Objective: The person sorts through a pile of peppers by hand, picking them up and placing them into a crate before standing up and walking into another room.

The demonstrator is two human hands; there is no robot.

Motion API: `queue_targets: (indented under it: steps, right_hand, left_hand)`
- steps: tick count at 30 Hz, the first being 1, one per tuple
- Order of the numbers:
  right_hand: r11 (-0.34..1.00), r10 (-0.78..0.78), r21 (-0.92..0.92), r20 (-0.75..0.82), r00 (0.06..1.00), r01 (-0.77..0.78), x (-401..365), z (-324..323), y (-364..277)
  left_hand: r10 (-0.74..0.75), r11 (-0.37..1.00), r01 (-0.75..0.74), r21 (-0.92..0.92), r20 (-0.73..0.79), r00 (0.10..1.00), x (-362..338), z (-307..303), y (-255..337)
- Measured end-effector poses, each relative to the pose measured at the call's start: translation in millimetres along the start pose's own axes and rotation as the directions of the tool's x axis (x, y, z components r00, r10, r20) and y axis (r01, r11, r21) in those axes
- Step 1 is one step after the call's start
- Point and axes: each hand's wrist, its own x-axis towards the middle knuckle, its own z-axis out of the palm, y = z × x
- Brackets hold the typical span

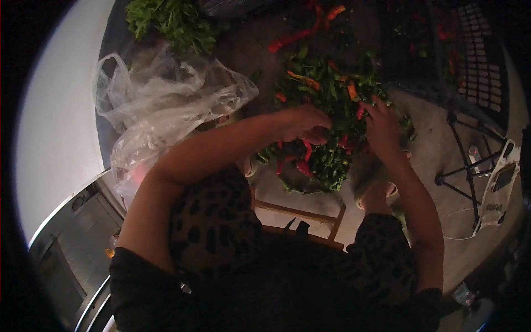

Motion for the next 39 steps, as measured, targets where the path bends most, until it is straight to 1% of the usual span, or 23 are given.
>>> queue_targets:
  steps: [2,5,8,11,14,17,20,22,23,26,28,30,32,33,35,38,39]
  right_hand:
    - [0.969,-0.027,0.248,0.067,0.997,0.01,-4,-5,-3]
    - [0.97,-0.235,0.097,0.116,0.965,0.225,-3,-23,-34]
    - [0.978,-0.207,0.027,0.251,0.946,0.207,-2,-23,-40]
    - [0.951,-0.309,0.085,0.21,0.927,0.298,2,-21,-40]
    - [0.943,-0.328,0.125,0.201,0.923,0.308,2,-17,-42]
    - [0.967,-0.114,0.241,0.116,0.987,0.083,-1,-20,-56]
    - [0.97,-0.106,0.228,0.099,0.989,0.082,-2,-12,-58]
    - [0.98,-0.167,0.125,0.074,0.983,0.157,0,-16,-60]
    - [0.979,-0.197,0.072,0.064,0.978,0.193,1,-17,-61]
    - [0.979,-0.189,-0.073,0.022,0.982,0.19,6,-4,-33]
    - [0.987,-0.048,-0.159,-0.104,0.993,0.031,6,14,-3]
    - [0.979,-0.027,-0.206,-0.102,0.994,0.005,3,12,9]
    - [0.97,-0.115,-0.212,0.05,0.992,0.123,-12,5,11]
    - [0.973,-0.183,-0.116,0.151,0.972,0.201,-21,6,7]
    - [0.942,-0.336,0.098,0.325,0.884,0.322,-42,15,-2]
    - [0.874,-0.441,0.083,0.546,0.712,0.479,-67,31,-10]
    - [0.873,-0.457,0.099,0.507,0.731,0.477,-74,39,-8]
  left_hand:
    - [-0.114,0.992,0.109,-0.063,-0.093,0.989,-3,3,6]
    - [-0.155,0.988,0.155,0.001,-0.084,0.984,-4,2,10]
    - [-0.088,0.995,0.087,0.055,0.031,0.996,-6,5,9]
    - [0.062,0.959,-0.075,0.272,0.056,0.996,-8,11,11]
    - [0.146,0.902,-0.19,0.388,0.14,0.979,-11,14,20]
    - [0.107,0.942,-0.135,0.306,0.106,0.989,-10,17,20]
    - [0.037,0.935,-0.052,0.35,0.049,0.998,-10,21,23]
    - [0.006,0.995,0.001,0.102,-0.067,0.998,-9,27,21]
    - [-0.02,0.999,0.017,-0.028,-0.121,0.992,-9,29,20]
    - [0.004,0.977,-0.056,-0.207,-0.242,0.97,-4,25,20]
    - [0.046,0.984,-0.086,-0.156,-0.245,0.968,-5,16,21]
    - [0.087,0.988,-0.115,-0.105,-0.242,0.966,-3,10,21]
    - [0.113,0.989,-0.132,-0.063,-0.235,0.965,-1,6,17]
    - [0.108,0.989,-0.129,-0.068,-0.256,0.961,-1,6,17]
    - [0.097,0.989,-0.126,-0.08,-0.3,0.949,-2,6,17]
    - [0.088,0.996,-0.091,0.004,-0.281,0.956,-3,4,19]
    - [0.087,0.995,-0.096,-0.022,-0.264,0.96,-3,4,18]
